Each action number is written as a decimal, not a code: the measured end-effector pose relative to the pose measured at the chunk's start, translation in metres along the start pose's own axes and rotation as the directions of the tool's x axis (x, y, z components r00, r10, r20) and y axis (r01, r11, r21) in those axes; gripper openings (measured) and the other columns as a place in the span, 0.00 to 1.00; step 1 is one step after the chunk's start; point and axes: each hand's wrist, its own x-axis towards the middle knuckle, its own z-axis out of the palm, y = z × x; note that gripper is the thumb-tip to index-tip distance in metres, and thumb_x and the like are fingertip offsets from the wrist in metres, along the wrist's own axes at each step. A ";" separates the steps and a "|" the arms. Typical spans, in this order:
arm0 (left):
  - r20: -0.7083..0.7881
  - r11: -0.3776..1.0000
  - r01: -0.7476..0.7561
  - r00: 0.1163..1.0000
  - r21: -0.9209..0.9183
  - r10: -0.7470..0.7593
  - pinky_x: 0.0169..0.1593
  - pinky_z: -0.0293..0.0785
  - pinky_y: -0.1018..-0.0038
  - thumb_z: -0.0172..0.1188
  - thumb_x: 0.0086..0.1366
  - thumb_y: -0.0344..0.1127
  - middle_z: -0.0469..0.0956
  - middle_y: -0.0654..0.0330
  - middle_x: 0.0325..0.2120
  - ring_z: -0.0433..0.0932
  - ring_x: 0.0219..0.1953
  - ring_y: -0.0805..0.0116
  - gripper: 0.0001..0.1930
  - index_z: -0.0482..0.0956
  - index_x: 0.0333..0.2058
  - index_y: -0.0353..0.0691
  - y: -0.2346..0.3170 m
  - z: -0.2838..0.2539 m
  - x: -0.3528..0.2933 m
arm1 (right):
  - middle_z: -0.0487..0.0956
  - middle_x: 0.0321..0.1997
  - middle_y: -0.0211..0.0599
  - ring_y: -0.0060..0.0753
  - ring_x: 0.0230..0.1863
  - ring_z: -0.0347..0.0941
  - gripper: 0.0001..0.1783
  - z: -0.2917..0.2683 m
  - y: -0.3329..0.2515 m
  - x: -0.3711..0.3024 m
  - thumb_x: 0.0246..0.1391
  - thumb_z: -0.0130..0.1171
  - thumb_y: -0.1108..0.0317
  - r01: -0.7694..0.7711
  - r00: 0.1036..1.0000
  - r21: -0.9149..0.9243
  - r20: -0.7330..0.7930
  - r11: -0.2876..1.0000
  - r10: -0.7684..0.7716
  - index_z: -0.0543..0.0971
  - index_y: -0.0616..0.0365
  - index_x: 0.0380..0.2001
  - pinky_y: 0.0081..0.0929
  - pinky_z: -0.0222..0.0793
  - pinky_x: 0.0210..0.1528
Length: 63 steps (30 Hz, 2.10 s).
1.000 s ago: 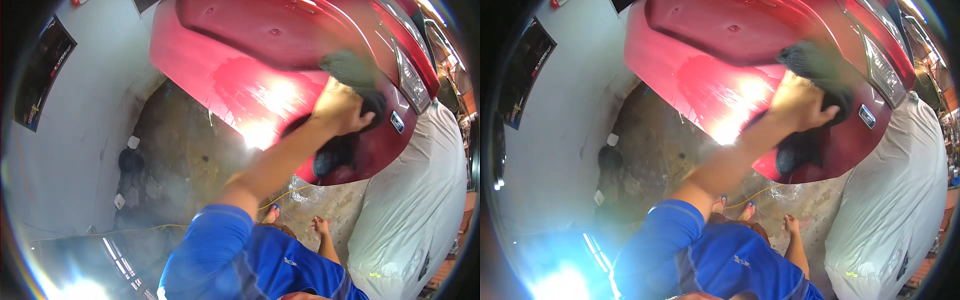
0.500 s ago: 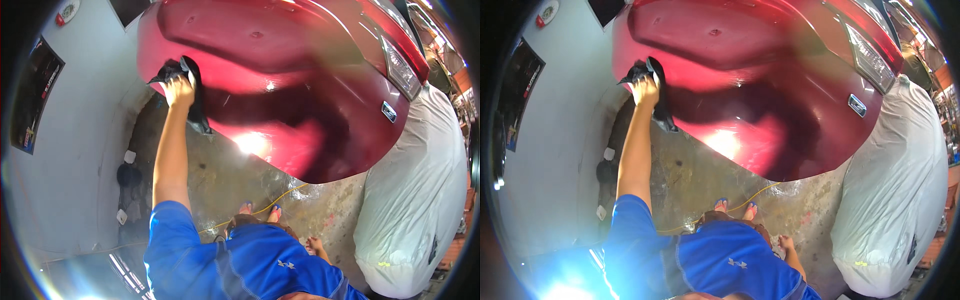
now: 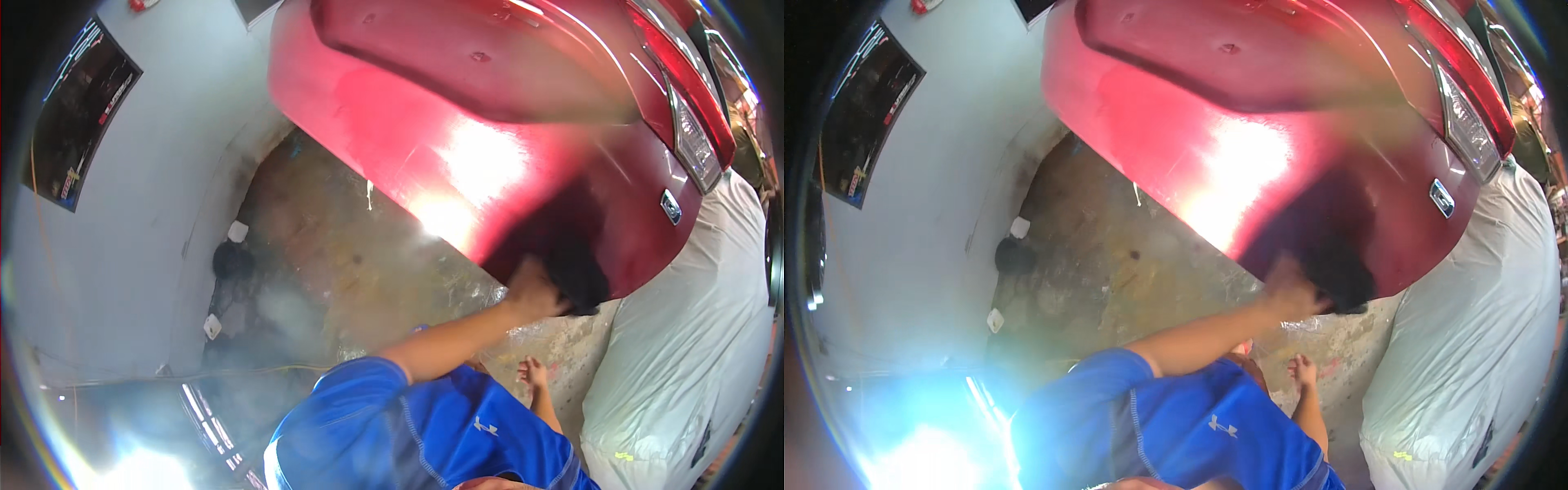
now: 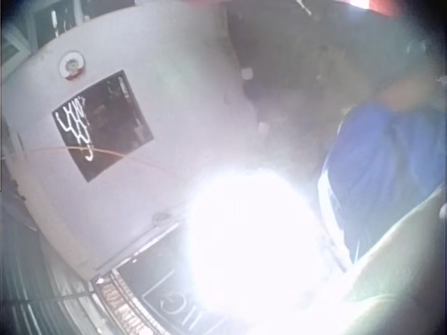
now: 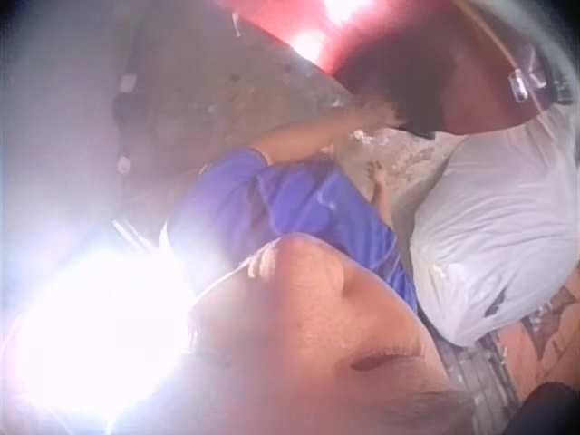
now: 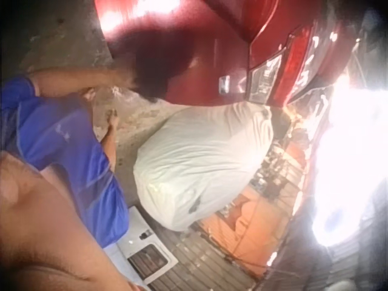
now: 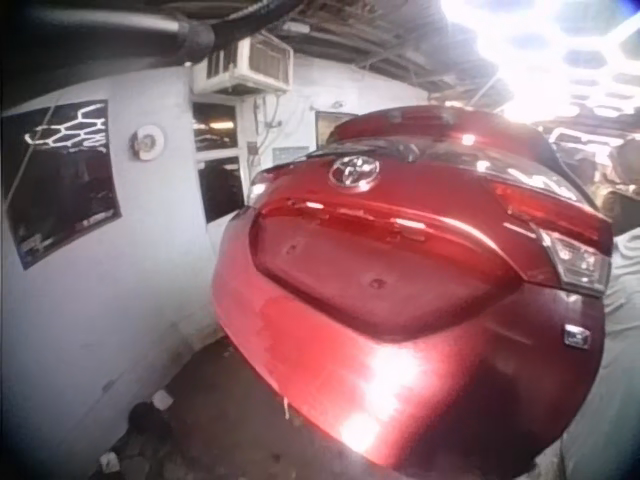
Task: The person sands a red car bumper with sandpaper and water from a bucket, then wipes the surface with a cloth.
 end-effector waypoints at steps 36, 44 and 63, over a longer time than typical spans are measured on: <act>-0.112 0.581 0.081 0.994 0.810 0.017 0.76 0.43 0.45 0.45 0.69 0.58 0.75 0.40 0.61 0.63 0.71 0.40 0.35 0.82 0.55 0.32 0.092 -0.134 0.248 | 0.83 0.32 0.39 0.33 0.26 0.79 0.17 -0.012 0.137 0.030 0.66 0.59 0.59 -0.069 0.979 0.308 -0.159 0.949 0.123 0.80 0.61 0.48 0.32 0.71 0.23; -0.630 0.578 0.509 0.776 0.638 0.012 0.75 0.48 0.51 0.28 0.65 0.81 0.74 0.39 0.63 0.66 0.70 0.44 0.57 0.79 0.58 0.27 0.047 -0.306 0.374 | 0.81 0.30 0.43 0.43 0.25 0.77 0.16 -0.019 0.202 -0.026 0.65 0.58 0.56 -0.314 0.910 0.400 -0.131 0.861 0.393 0.80 0.61 0.42 0.42 0.67 0.21; -0.110 0.480 -0.378 0.685 0.792 0.720 0.77 0.42 0.48 0.59 0.63 0.69 0.58 0.46 0.72 0.51 0.76 0.46 0.45 0.66 0.66 0.36 0.162 -0.106 0.344 | 0.80 0.27 0.28 0.22 0.22 0.73 0.12 -0.046 0.032 0.111 0.68 0.60 0.60 0.235 0.961 0.373 -0.230 0.897 -0.156 0.81 0.59 0.42 0.24 0.68 0.23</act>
